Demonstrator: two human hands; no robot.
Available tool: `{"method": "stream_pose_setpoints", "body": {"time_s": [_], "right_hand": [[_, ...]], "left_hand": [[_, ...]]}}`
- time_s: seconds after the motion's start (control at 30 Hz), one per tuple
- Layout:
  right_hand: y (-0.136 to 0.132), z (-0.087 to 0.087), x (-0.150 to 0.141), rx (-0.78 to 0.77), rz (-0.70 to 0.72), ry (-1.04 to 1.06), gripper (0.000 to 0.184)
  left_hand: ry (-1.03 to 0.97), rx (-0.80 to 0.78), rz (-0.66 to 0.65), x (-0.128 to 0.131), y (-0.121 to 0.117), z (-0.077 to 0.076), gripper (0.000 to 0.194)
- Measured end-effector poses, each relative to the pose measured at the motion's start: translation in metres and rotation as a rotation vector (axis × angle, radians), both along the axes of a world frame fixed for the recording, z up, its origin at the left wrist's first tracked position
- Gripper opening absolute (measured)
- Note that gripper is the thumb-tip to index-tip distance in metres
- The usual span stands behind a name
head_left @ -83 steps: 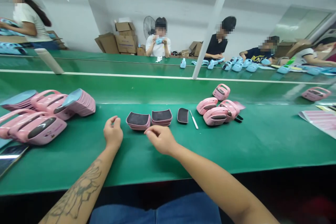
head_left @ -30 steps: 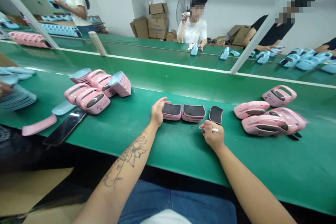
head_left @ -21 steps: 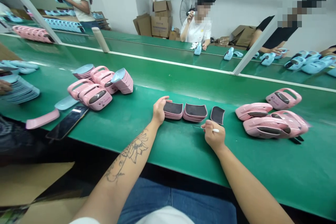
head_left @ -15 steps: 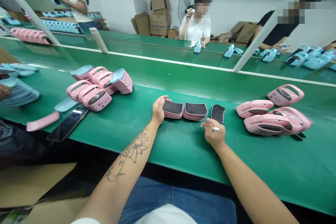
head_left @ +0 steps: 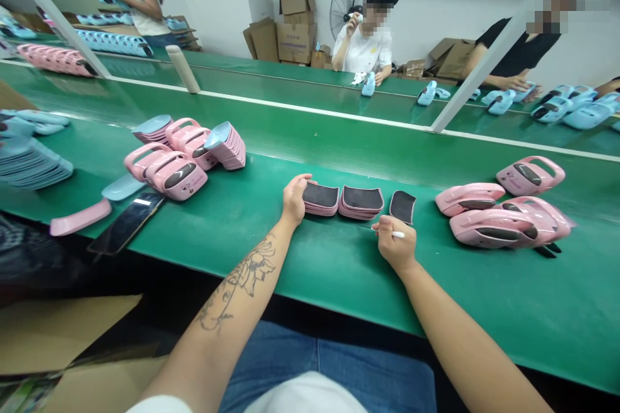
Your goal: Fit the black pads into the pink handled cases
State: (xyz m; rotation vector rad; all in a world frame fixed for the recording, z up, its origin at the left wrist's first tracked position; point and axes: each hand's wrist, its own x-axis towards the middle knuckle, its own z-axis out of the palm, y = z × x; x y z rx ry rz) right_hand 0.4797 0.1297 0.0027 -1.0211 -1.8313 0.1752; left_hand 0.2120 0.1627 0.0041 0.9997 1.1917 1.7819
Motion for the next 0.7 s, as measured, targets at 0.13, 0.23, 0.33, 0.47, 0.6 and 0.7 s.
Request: {"method": "stream_pose_setpoints", "body": {"time_s": [0.13,0.23,0.33,0.47,0.6,0.7], "right_hand": [[-0.0003,0.0009,0.0002,0.004,-0.003,-0.001,0.049],[-0.0009,0.0017,-0.0006,0.006,-0.002,-0.003,0.049],[-0.0011,0.0022,-0.0018,0.008,0.000,-0.009,0.049],[-0.0012,0.0024,-0.0031,0.027,-0.008,-0.021,0.049],[-0.0009,0.0014,-0.0030,0.047,-0.015,-0.034,0.048],[-0.0001,0.0007,-0.0019,0.067,-0.013,-0.047,0.048]], "left_hand": [[0.012,-0.010,0.009,0.0000,0.0000,0.0001,0.042],[0.012,-0.008,0.015,0.0007,-0.0006,0.0008,0.042],[0.004,-0.009,0.010,0.0014,-0.0011,0.0019,0.041],[0.006,-0.013,0.016,0.0013,-0.0012,0.0022,0.040],[0.006,-0.014,0.010,0.0009,-0.0016,0.0016,0.038],[0.006,-0.007,0.007,0.0012,-0.0018,0.0014,0.038]]}}
